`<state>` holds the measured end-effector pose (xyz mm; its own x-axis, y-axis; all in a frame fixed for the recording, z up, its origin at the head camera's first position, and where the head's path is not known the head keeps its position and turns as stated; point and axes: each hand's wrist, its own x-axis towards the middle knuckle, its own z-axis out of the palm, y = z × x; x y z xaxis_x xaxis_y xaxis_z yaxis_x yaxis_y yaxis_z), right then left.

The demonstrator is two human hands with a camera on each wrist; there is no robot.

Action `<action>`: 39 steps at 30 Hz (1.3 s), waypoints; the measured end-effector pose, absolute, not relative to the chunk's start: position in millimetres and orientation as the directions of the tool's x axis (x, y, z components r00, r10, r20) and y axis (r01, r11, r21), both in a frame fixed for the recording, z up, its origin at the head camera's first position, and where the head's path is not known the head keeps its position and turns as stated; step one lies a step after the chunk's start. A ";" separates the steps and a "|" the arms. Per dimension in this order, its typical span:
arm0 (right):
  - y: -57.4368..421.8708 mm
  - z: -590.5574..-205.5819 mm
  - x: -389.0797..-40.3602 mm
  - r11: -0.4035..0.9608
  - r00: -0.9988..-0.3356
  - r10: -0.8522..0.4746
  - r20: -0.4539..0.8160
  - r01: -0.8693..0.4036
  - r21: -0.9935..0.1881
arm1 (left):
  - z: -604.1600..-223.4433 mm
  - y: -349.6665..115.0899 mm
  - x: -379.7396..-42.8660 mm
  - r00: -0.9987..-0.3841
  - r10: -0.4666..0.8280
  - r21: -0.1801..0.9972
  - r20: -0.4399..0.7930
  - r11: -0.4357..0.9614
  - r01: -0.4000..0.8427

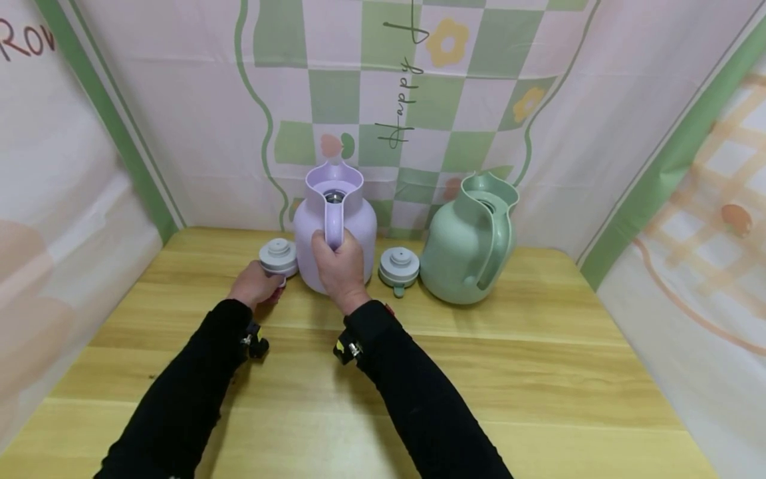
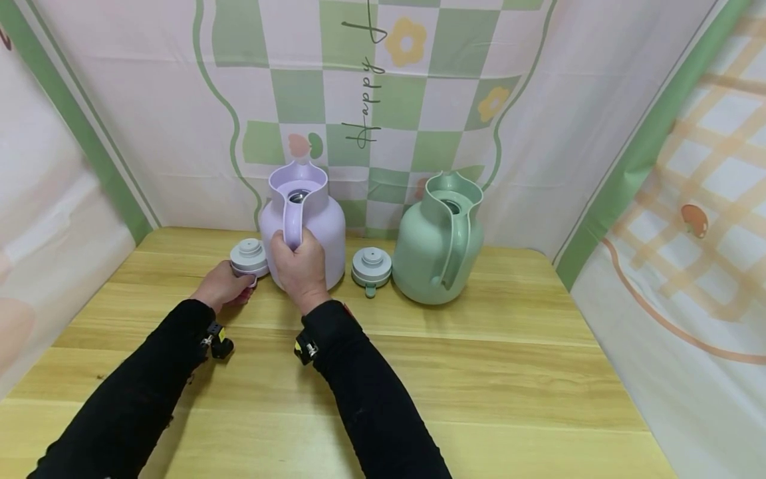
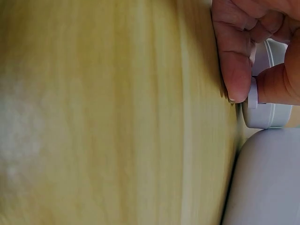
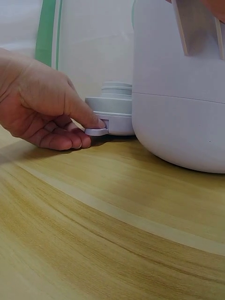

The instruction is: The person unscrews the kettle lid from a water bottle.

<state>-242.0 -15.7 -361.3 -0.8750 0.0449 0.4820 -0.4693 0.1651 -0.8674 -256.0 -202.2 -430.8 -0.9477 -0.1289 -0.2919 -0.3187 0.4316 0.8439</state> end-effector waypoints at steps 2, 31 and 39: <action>-15.8 -361.2 -242.5 0.166 -0.878 0.048 0.476 -0.463 -0.871 | -430.7 -201.7 -256.1 -0.948 -0.130 0.839 -0.292 0.441 -0.319; -18.2 -359.7 -250.2 0.161 -0.872 0.052 0.488 -0.475 -0.865 | -425.6 -198.7 -254.2 -0.945 -0.152 0.782 -0.288 0.533 -0.324; -17.5 -361.1 -250.0 0.145 -0.879 0.030 0.477 -0.468 -0.872 | -425.4 -199.0 -252.9 -0.939 -0.164 0.793 -0.302 0.503 -0.343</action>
<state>-250.0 -17.5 -361.1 -0.8786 0.0305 0.4766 -0.4679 0.1452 -0.8718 -252.9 -199.0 -425.4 -0.9391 -0.1637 -0.3022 -0.3430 0.5030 0.7933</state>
